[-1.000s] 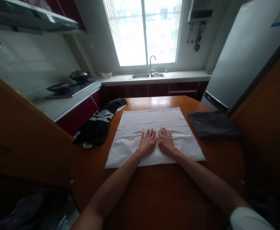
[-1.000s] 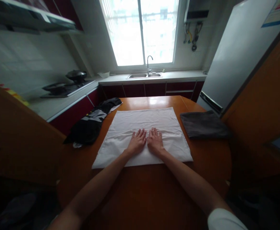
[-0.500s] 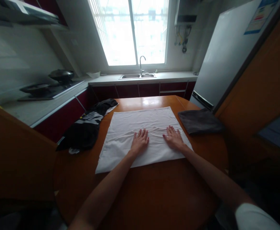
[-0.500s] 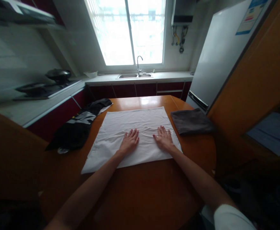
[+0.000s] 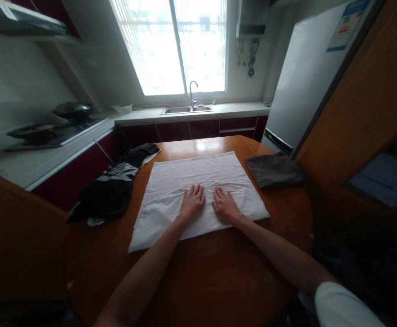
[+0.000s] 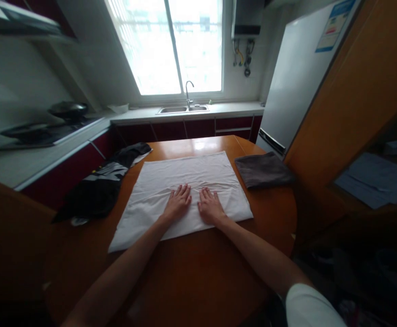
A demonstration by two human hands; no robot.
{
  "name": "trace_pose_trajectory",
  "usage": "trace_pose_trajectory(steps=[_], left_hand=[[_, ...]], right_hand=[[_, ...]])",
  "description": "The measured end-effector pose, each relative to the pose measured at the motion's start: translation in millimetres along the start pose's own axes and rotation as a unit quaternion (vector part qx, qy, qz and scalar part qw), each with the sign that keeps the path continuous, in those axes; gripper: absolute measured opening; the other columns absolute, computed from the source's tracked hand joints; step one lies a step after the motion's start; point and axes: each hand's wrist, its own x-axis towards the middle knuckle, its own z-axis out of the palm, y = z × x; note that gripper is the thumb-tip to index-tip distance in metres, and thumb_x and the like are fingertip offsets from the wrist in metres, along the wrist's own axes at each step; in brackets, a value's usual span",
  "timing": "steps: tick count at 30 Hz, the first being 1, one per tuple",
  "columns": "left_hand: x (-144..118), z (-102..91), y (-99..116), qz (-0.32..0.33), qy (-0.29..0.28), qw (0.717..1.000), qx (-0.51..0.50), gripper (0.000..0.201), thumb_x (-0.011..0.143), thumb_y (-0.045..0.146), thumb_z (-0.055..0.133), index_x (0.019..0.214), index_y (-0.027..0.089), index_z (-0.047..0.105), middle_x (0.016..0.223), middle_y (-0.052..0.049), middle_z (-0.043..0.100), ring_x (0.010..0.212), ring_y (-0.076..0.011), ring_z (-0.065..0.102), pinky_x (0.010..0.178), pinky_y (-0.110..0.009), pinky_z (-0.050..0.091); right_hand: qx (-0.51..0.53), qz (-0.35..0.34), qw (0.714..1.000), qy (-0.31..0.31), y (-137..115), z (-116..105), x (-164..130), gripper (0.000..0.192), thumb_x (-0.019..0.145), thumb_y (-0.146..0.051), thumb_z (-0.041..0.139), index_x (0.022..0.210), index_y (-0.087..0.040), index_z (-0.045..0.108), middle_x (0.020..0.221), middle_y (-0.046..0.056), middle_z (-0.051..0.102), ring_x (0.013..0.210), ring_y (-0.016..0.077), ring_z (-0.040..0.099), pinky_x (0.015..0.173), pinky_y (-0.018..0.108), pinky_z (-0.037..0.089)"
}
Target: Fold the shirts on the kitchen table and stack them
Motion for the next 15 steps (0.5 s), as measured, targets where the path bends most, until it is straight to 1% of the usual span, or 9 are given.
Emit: trace_pose_trajectory(steps=[2,5,9,11,13,15], left_hand=[[0,-1.3,0,0.001,0.002,1.0,-0.003,0.057,0.103,0.033,0.028,0.156,0.014,0.035,0.164,-0.01,0.03,0.152,-0.0296,0.024,0.121,-0.056,0.023],[-1,-7.7,3,-0.004,0.0,1.0,-0.006,0.056,0.103,0.034,0.029,0.156,0.017,0.036,0.163,-0.01,0.031,0.152,-0.0301,0.025,0.12,-0.058,0.021],[-11,-14.4,18,0.004,0.009,1.0,-0.003,0.053,0.104,0.036,0.031,0.154,0.022,0.041,0.164,-0.009,0.031,0.153,-0.0302,0.021,0.121,-0.062,0.014],[-18,-12.1,29,0.026,0.014,1.0,-0.007,0.052,0.104,0.038,0.031,0.153,0.024,0.041,0.163,-0.008,0.031,0.153,-0.0293,0.021,0.122,-0.061,0.012],[-23,-6.8,38,0.043,0.011,0.999,-0.017,0.053,0.104,0.036,0.03,0.155,0.024,0.039,0.163,-0.008,0.032,0.152,-0.0289,0.023,0.122,-0.06,0.014],[-25,-1.7,43,0.047,0.004,0.998,-0.029,0.053,0.104,0.035,0.03,0.156,0.023,0.036,0.163,-0.008,0.033,0.152,-0.029,0.025,0.121,-0.059,0.018]], right_hand=[[0.0,0.011,1.0,-0.007,-3,4,-1,0.062,0.101,-0.034,0.032,0.156,-0.006,0.032,0.165,0.014,0.023,0.154,0.0235,0.016,0.123,0.048,0.01],[-0.003,0.018,1.0,-0.002,-2,3,-3,0.062,0.101,-0.034,0.032,0.156,-0.005,0.032,0.165,0.013,0.024,0.154,0.0229,0.016,0.124,0.046,0.009],[-0.008,0.023,1.0,-0.004,-1,1,-5,0.061,0.101,-0.033,0.031,0.156,-0.005,0.032,0.165,0.013,0.025,0.154,0.0228,0.017,0.124,0.045,0.01],[-0.008,0.021,1.0,-0.004,-2,2,-5,0.06,0.101,-0.031,0.031,0.155,-0.005,0.033,0.165,0.013,0.024,0.154,0.0234,0.018,0.124,0.045,0.01],[-0.009,0.019,1.0,-0.006,-1,4,-5,0.059,0.1,-0.027,0.031,0.155,-0.006,0.034,0.165,0.013,0.025,0.154,0.023,0.018,0.123,0.045,0.01],[-0.01,0.02,1.0,-0.007,0,6,-4,0.059,0.1,-0.025,0.031,0.156,-0.007,0.033,0.165,0.013,0.025,0.154,0.022,0.017,0.123,0.044,0.01]])
